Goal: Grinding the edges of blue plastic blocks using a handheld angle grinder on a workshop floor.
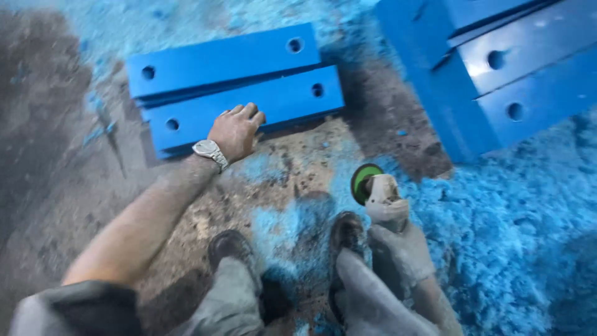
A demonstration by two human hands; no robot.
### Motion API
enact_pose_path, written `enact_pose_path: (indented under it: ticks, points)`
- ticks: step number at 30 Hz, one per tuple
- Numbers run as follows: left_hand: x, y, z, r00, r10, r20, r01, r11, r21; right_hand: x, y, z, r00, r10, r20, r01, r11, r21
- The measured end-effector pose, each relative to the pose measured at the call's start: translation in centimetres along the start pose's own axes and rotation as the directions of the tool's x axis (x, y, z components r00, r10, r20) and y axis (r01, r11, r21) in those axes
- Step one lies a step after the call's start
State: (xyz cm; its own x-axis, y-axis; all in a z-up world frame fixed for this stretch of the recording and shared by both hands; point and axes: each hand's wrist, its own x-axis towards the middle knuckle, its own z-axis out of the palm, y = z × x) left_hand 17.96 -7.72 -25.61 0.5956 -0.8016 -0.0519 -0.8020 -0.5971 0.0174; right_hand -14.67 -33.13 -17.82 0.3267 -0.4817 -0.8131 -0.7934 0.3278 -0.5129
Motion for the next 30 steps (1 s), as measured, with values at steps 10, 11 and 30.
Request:
enact_pose_path:
  ticks: [10, 11, 30]
  points:
    - [24.4, 15.1, -6.6, 0.95, 0.311, -0.013, -0.309, 0.947, 0.09, 2.0, 2.1, -3.1, 1.0, 0.015, -0.009, -0.014, 0.996, 0.087]
    - [27.6, 17.0, -5.8, 0.962, 0.22, -0.164, -0.211, 0.975, 0.066, 2.0, 2.0, -3.3, 1.0, 0.015, -0.002, -0.015, 0.992, 0.126]
    - [18.2, 16.4, -5.3, 0.891, 0.41, -0.195, -0.404, 0.912, 0.074, 1.5, 1.0, -4.7, 0.988, 0.153, 0.013, -0.153, 0.988, 0.013]
